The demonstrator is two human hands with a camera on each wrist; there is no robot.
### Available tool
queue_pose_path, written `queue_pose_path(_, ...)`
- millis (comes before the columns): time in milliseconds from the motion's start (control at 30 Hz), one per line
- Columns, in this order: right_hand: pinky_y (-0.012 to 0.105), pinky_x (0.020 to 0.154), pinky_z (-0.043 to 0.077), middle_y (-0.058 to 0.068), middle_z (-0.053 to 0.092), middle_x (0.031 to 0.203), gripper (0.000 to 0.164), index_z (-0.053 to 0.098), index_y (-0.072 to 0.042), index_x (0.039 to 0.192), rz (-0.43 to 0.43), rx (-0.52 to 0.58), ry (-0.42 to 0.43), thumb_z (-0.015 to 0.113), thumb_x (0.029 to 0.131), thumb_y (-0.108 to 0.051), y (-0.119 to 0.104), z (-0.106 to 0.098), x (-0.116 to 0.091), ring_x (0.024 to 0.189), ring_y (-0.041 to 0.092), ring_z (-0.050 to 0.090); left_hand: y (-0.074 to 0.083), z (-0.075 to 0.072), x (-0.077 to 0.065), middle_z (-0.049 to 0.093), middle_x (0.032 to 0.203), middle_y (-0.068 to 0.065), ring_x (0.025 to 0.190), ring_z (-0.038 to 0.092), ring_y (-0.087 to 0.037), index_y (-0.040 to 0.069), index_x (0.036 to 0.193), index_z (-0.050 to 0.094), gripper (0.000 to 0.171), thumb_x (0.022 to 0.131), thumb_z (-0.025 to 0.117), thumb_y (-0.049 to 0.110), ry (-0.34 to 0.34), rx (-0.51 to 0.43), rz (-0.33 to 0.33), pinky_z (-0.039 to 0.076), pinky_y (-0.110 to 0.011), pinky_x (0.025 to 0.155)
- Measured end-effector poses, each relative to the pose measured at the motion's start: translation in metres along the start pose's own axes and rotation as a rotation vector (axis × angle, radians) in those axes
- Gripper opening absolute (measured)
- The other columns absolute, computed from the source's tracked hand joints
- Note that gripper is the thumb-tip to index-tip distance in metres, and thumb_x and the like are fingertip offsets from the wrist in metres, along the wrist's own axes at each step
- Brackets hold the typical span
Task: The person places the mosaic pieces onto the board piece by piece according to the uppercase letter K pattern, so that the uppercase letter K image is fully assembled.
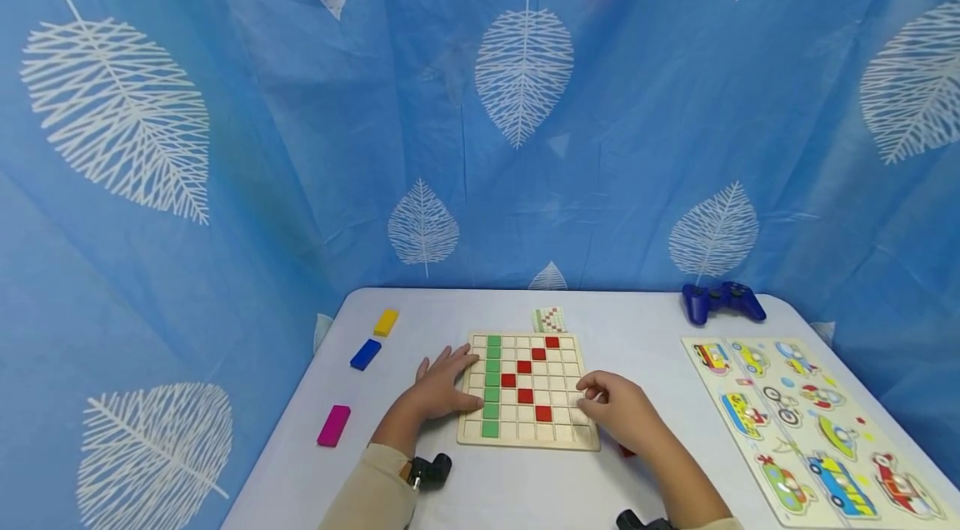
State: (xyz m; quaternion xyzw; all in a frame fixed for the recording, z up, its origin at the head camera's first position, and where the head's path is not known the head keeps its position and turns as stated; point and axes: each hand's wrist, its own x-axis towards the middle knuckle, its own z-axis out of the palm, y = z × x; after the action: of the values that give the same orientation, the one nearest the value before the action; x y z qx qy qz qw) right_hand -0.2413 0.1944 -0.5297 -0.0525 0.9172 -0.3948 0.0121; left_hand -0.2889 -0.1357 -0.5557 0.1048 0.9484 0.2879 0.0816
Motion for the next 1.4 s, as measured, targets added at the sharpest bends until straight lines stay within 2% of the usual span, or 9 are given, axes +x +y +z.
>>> queue_pose_path(233, 0.029, 0.067, 0.047, -0.003, 0.066, 0.093, 0.021, 0.073, -0.013, 0.111, 0.051, -0.047, -0.013, 0.079, 0.092, -0.02, 0.019, -0.025, -0.006, 0.08, 0.015, 0.056, 0.001, -0.002, 0.0, 0.029, 0.173, 0.001, 0.164, 0.01, -0.033, 0.025, 0.157, 0.048, 0.09, 0.08, 0.086, 0.05, -0.004, -0.015, 0.006, -0.002, -0.066, 0.128)
queue_pose_path(533, 0.031, 0.073, 0.047, -0.003, 0.066, 0.099, 0.028, 0.073, -0.017, 0.112, 0.038, -0.087, -0.119, 0.085, 0.087, -0.022, 0.044, -0.041, -0.021, 0.086, 0.015, 0.056, 0.0, 0.0, 0.001, 0.029, 0.173, 0.0, 0.163, 0.01, -0.033, 0.025, 0.157, 0.049, 0.09, 0.079, 0.086, 0.05, -0.005, -0.024, 0.005, -0.002, -0.067, 0.127)
queue_pose_path(667, 0.028, 0.074, 0.044, -0.004, 0.066, 0.104, 0.034, 0.073, -0.017, 0.115, 0.016, -0.079, -0.173, 0.086, 0.085, -0.024, 0.054, -0.044, -0.027, 0.089, 0.015, 0.054, 0.001, 0.0, 0.0, 0.03, 0.173, 0.0, 0.163, 0.011, -0.034, 0.025, 0.157, 0.049, 0.09, 0.079, 0.086, 0.05, 0.003, -0.019, 0.007, -0.001, -0.067, 0.127)
queue_pose_path(900, 0.027, 0.072, 0.038, 0.0, 0.058, 0.1, 0.041, 0.072, -0.017, 0.117, -0.021, -0.108, -0.238, 0.089, 0.08, -0.023, 0.059, -0.048, -0.034, 0.089, 0.017, 0.049, 0.001, -0.001, 0.0, 0.03, 0.173, 0.0, 0.163, 0.011, -0.034, 0.024, 0.157, 0.049, 0.09, 0.08, 0.086, 0.05, 0.003, -0.017, 0.008, -0.001, -0.067, 0.128)
queue_pose_path(1167, 0.03, 0.076, 0.039, 0.0, 0.055, 0.104, 0.034, 0.07, -0.024, 0.109, -0.016, -0.125, -0.252, 0.089, 0.08, -0.021, 0.057, -0.044, -0.034, 0.092, 0.018, 0.047, 0.001, -0.001, 0.0, 0.03, 0.173, 0.001, 0.164, 0.011, -0.032, 0.026, 0.157, 0.049, 0.089, 0.08, 0.086, 0.051, 0.005, -0.01, 0.001, -0.001, -0.066, 0.128)
queue_pose_path(1400, 0.03, 0.075, 0.039, -0.001, 0.054, 0.104, 0.029, 0.068, -0.028, 0.098, 0.009, -0.137, -0.214, 0.087, 0.08, -0.017, 0.059, -0.039, -0.036, 0.091, 0.018, 0.047, 0.0, 0.0, 0.0, 0.029, 0.173, 0.002, 0.164, 0.01, -0.032, 0.026, 0.157, 0.049, 0.089, 0.08, 0.086, 0.05, 0.001, -0.005, -0.004, -0.002, -0.065, 0.128)
